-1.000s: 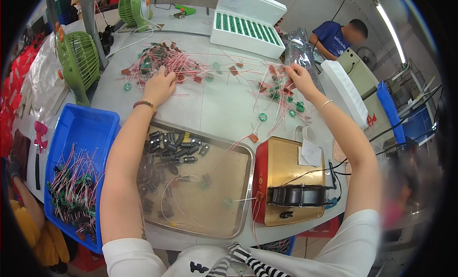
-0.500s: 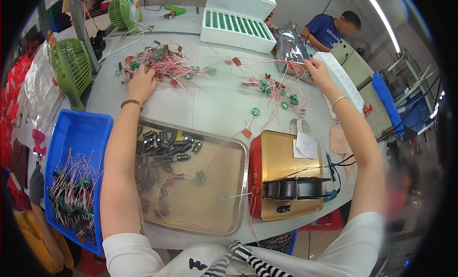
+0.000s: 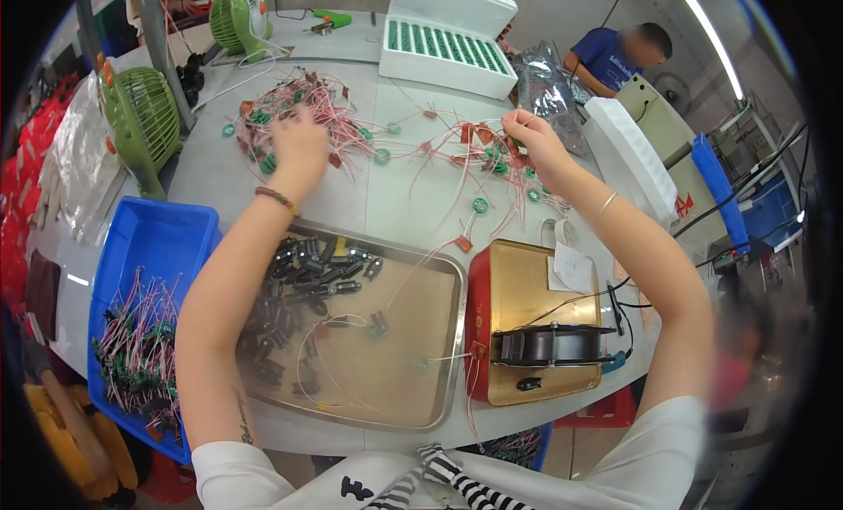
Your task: The person solders thin insulated wires onto small circular LED circuit boards using a soldering iron at a factory workbench.
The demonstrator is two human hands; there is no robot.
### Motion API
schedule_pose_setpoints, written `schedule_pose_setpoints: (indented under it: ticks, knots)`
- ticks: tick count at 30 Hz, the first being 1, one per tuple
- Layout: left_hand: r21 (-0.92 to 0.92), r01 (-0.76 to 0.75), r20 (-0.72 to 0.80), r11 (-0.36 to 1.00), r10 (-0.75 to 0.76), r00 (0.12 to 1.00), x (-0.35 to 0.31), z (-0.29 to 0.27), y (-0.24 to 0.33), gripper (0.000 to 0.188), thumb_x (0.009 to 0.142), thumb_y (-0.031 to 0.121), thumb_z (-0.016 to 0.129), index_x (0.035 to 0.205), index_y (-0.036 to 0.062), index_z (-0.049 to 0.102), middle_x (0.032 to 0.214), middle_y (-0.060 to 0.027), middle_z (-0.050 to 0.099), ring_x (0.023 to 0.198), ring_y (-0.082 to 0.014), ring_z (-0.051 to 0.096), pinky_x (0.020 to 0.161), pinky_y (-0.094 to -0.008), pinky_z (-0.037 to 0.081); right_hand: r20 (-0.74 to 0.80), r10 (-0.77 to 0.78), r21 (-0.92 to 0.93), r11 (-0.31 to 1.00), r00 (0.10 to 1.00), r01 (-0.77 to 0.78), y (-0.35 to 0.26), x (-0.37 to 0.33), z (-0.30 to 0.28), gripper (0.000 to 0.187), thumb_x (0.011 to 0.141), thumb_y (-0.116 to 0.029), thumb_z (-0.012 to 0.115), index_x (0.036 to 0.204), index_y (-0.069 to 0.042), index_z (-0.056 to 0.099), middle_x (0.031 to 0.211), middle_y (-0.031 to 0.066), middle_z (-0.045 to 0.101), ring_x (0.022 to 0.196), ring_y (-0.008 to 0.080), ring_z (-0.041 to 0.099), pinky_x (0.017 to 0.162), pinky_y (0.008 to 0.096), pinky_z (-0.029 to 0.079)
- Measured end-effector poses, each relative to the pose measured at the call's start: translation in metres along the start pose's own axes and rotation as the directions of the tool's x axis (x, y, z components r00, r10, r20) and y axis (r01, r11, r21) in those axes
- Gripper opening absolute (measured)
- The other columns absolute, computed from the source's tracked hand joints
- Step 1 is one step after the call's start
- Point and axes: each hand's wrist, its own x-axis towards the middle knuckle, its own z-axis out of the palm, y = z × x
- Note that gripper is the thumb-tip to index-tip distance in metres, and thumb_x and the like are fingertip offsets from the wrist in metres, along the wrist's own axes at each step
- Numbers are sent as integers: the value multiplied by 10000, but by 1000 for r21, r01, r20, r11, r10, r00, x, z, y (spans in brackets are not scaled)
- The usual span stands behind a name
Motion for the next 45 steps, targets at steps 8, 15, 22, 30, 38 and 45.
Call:
schedule_pose_setpoints:
  ticks: [8, 15, 22, 30, 38, 45]
  knots:
    - [-198, -585, -392, 787, 483, 783, 2, 20, 37, 209, 737, 208, 684, 933, 145, 647, 912, -25, 618, 975, -218, 557, 988, -511, 259, 35, 42, 250, 967, 999, -49, 6, -23, -1, 135, 859, -214, 574, 780, -122, 515, 664, -41, 461, 583, 58, 428, 479, 212, 363]
    - [-917, -305, -265, 256, 179, 947, 11, 20, 28, 157, 754, 92, 519, 906, 51, 517, 619, -84, 528, 560, -249, 520, 633, -351, 416, 134, 141, -273, 957, 981, -100, 30, -12, 6, 125, 820, -195, 568, 733, -108, 587, 701, -32, 534, 635, 57, 455, 511, 221, 357]
    - [-974, -223, -225, -31, 144, 964, 11, 9, 23, 131, 785, 89, 428, 901, 28, 437, 722, -29, 417, 639, -123, 389, 594, -256, 357, 387, 9, -441, 880, 922, 176, 29, 34, 80, 279, 782, -297, 598, 892, -52, 675, 850, 53, 633, 802, 161, 578, 732, 295, 458]
    - [-971, -237, -233, 34, 83, 969, 6, 9, 14, 166, 805, 110, 461, 930, 7, 496, 719, -70, 523, 652, -177, 524, 598, -322, 441, 280, -30, -133, 989, 959, 69, 1, 46, 151, 243, 868, -234, 590, 926, -1, 628, 723, 57, 634, 672, 117, 625, 612, 262, 481]
    - [-997, -69, -65, 28, 130, 989, 6, 2, -5, 148, 868, 156, 570, 885, 9, 567, 781, 8, 559, 709, -60, 495, 613, -216, 415, 254, -255, -330, 884, 933, 332, 2, 49, 136, 179, 869, -162, 579, 904, 9, 621, 746, 71, 656, 606, 120, 635, 527, 275, 503]
    - [-996, -15, -23, -88, 94, 995, 7, 3, -3, 168, 882, 175, 580, 932, 15, 589, 819, 32, 563, 749, -43, 481, 668, -200, 397, 129, -56, 43, 998, 990, 50, 1, 51, 147, 148, 848, -133, 600, 896, -3, 650, 849, 71, 668, 715, 146, 655, 578, 284, 537]
